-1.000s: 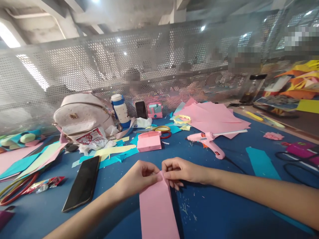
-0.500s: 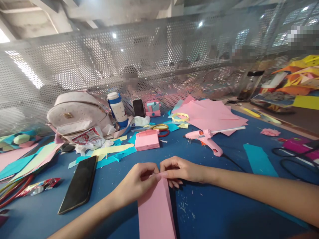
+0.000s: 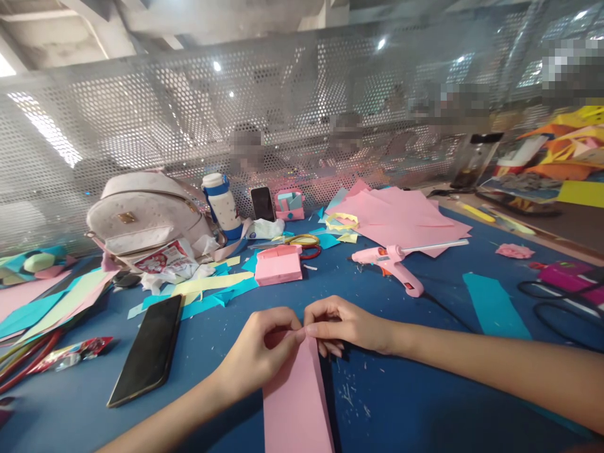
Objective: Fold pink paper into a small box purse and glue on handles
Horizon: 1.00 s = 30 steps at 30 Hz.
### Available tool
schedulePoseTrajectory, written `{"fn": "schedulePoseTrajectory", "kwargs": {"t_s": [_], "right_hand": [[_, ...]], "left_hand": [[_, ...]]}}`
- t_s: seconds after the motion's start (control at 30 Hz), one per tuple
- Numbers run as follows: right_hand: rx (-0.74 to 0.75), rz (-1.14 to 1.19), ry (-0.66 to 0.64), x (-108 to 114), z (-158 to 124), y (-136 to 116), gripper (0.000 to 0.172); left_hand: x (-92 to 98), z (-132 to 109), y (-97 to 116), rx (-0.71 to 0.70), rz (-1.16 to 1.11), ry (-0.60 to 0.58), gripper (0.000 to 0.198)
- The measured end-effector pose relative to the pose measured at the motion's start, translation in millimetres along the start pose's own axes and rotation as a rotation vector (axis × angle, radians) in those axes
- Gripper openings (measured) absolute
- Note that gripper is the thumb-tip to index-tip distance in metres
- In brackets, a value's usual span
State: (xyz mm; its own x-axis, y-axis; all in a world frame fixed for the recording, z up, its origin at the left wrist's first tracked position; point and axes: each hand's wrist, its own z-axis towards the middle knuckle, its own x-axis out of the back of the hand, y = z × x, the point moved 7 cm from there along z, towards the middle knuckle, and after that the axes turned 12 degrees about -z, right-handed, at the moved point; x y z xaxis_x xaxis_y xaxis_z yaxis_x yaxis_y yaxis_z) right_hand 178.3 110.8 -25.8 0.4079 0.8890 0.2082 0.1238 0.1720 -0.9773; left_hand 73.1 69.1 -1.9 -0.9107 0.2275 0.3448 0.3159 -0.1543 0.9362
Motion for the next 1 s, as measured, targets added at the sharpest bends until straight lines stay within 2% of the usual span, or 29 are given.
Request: {"fn": "schedulePoseTrajectory", "kwargs": {"t_s": [0.3,0.53,0.87,1.0], "right_hand": [[-0.016,-0.007,0.045,3,2,5,0.036],[-0.006,-0.019,0.028,2,0,2,0.035],[-0.019,0.004,0.036,2,0,2,0.034],[-0.032,0.025,0.066,4,1,6,0.037]], "left_hand": [[6.1,3,-14,0.04,-0.153,0.038,0.032],[-1.8,6,-23,0.114,-0.302,-0.072,0.037],[-2.8,4,-32,0.102,-0.383,0.004,0.036],[-3.1,7,-39,0.17,-0.458,-0.019,0.037]]}}
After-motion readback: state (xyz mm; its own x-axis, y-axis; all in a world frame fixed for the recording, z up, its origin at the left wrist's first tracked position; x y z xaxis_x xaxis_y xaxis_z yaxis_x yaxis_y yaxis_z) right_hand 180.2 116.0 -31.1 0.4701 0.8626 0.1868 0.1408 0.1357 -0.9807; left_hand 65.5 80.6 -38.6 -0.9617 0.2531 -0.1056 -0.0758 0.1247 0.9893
